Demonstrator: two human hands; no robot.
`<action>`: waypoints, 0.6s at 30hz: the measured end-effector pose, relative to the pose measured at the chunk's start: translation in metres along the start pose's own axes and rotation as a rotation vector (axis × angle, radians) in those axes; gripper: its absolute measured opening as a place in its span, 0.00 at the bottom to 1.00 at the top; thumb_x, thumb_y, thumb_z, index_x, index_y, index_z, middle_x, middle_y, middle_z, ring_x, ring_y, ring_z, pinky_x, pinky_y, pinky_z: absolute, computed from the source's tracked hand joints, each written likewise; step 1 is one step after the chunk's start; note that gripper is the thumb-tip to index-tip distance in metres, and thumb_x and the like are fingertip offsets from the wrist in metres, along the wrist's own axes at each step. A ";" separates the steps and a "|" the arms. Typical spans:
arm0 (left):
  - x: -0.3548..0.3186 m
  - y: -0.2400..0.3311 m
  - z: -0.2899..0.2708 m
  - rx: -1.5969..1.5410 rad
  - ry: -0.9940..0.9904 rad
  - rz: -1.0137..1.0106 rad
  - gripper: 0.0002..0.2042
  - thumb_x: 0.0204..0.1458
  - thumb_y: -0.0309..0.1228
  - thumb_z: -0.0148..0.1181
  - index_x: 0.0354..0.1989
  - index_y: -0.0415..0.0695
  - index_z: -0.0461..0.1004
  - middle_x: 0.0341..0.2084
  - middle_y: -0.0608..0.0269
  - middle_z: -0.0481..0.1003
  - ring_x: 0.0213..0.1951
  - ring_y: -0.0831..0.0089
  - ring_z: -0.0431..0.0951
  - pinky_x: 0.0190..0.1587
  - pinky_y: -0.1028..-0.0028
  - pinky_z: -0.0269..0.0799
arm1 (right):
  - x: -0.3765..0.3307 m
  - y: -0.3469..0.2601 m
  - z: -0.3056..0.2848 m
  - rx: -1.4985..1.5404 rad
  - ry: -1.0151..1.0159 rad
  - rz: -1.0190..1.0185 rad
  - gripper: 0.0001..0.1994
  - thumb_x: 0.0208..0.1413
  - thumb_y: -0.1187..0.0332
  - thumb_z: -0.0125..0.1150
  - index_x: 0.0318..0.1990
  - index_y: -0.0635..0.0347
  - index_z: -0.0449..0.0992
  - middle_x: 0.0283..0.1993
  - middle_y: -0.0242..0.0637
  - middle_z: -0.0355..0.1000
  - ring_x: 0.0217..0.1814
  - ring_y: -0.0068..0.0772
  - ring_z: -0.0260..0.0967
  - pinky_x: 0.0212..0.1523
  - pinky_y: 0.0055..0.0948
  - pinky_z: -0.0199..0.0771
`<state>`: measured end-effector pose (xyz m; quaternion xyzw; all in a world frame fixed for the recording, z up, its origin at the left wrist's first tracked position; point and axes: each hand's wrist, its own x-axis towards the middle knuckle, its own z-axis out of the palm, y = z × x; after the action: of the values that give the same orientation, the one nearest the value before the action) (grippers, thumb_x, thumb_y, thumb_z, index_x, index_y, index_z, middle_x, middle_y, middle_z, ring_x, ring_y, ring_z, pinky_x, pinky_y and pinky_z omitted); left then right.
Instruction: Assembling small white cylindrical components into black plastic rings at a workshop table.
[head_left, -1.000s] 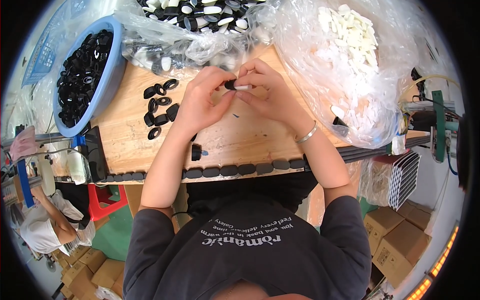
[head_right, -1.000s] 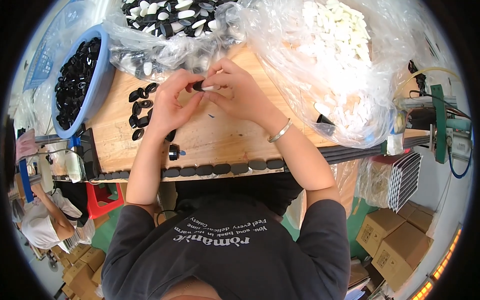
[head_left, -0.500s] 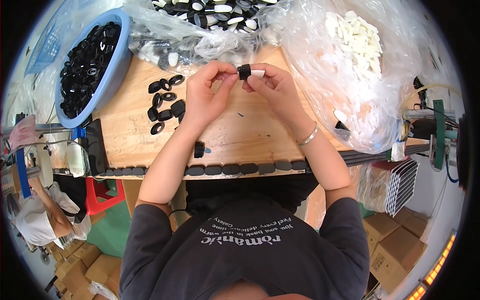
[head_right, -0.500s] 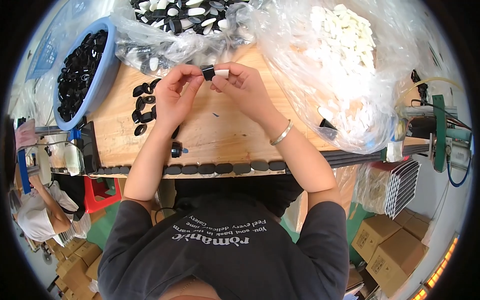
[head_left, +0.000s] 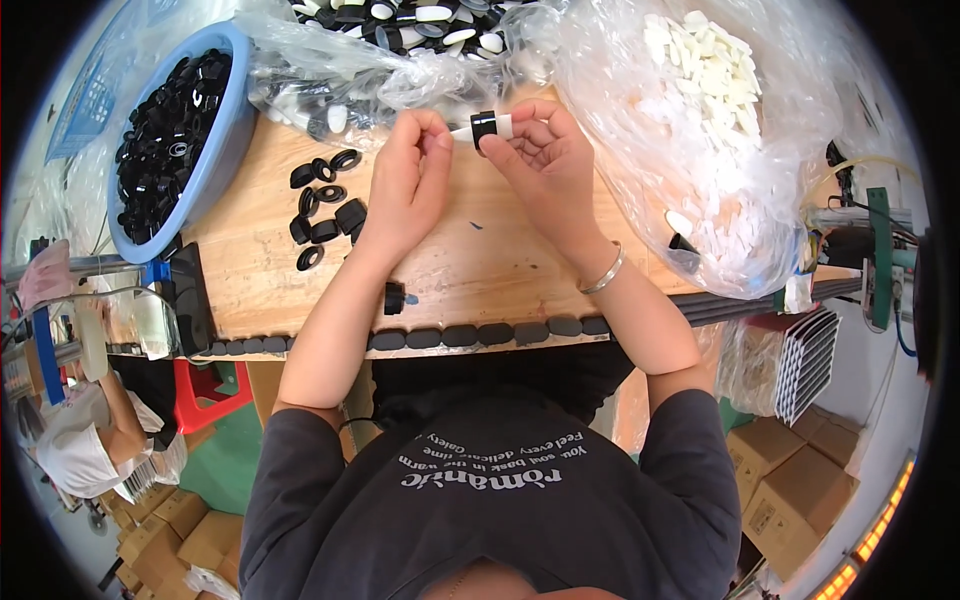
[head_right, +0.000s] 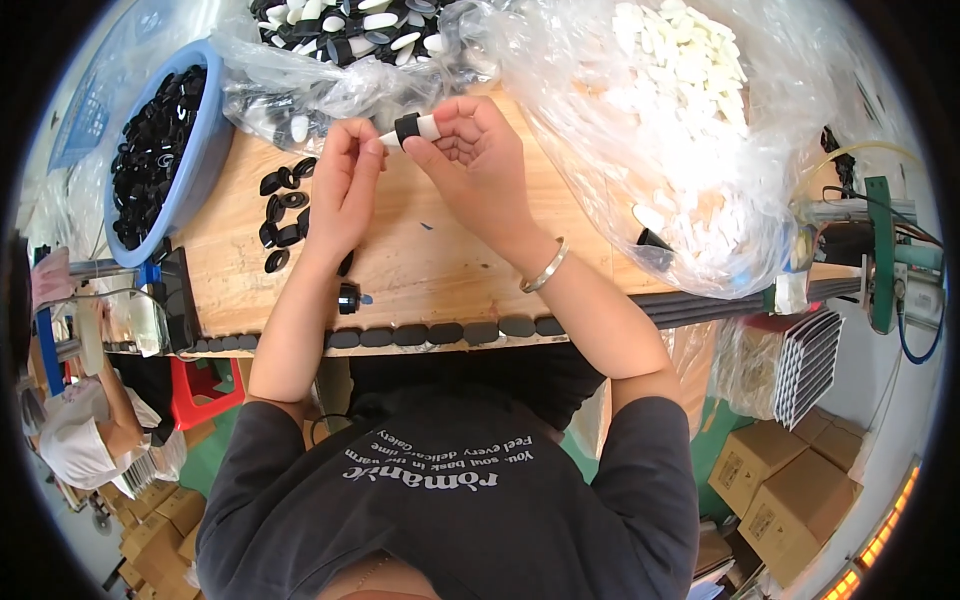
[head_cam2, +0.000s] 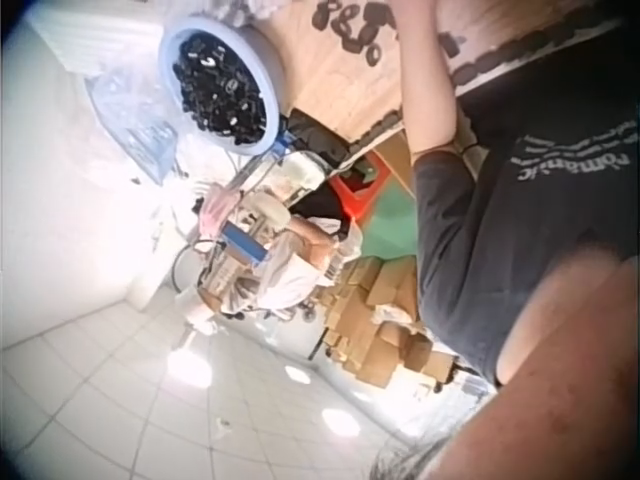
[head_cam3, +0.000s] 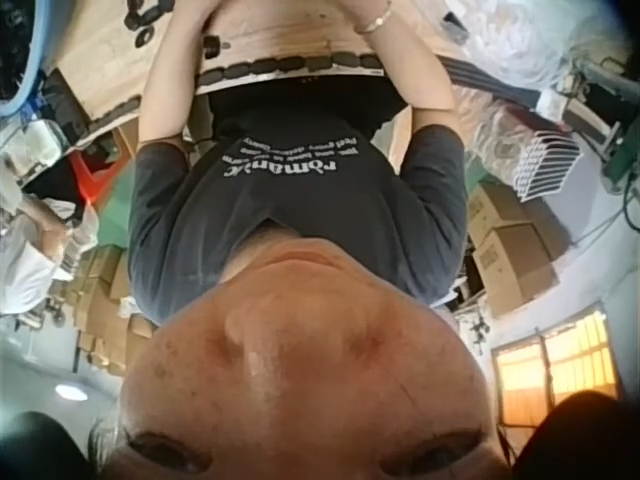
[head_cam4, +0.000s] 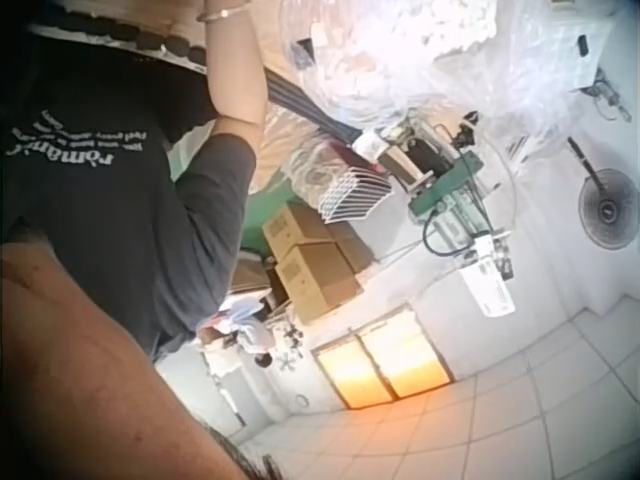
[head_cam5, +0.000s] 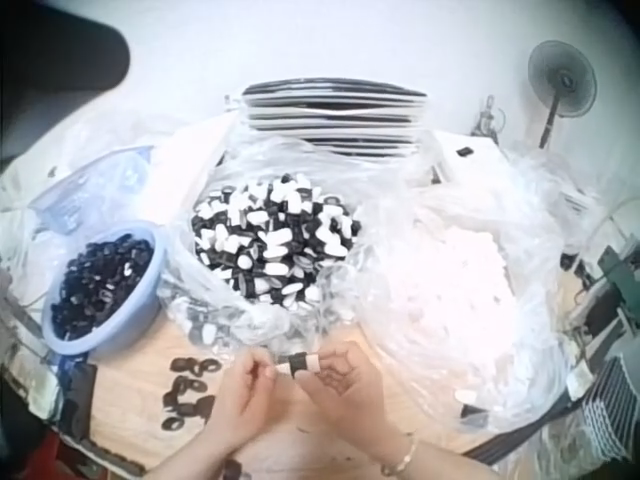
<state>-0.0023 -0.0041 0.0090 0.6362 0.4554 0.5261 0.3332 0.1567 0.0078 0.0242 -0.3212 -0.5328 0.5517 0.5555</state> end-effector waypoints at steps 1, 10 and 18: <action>-0.001 0.000 0.001 -0.042 0.002 -0.022 0.04 0.57 0.24 0.50 0.38 0.39 0.65 0.26 0.64 0.68 0.29 0.76 0.66 0.34 0.77 0.65 | 0.000 0.000 0.000 0.002 0.003 -0.001 0.16 0.51 0.81 0.61 0.45 0.64 0.64 0.39 0.37 0.74 0.40 0.19 0.71 0.41 0.15 0.72; 0.004 0.008 -0.005 0.058 -0.098 0.057 0.03 0.55 0.24 0.53 0.33 0.38 0.68 0.27 0.62 0.69 0.28 0.74 0.67 0.34 0.76 0.65 | -0.001 -0.002 -0.006 -0.083 -0.063 0.028 0.22 0.51 0.80 0.62 0.50 0.63 0.59 0.38 0.40 0.75 0.39 0.19 0.72 0.40 0.16 0.73; 0.005 0.005 -0.003 0.034 -0.087 0.075 0.01 0.53 0.23 0.53 0.33 0.39 0.69 0.26 0.62 0.69 0.27 0.73 0.66 0.31 0.77 0.63 | -0.001 -0.006 -0.012 -0.495 -0.071 -0.231 0.16 0.47 0.79 0.66 0.42 0.64 0.66 0.35 0.35 0.75 0.35 0.19 0.72 0.37 0.17 0.73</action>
<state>-0.0041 -0.0016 0.0164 0.6806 0.4254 0.5022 0.3218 0.1696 0.0082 0.0265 -0.3647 -0.7037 0.3485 0.5004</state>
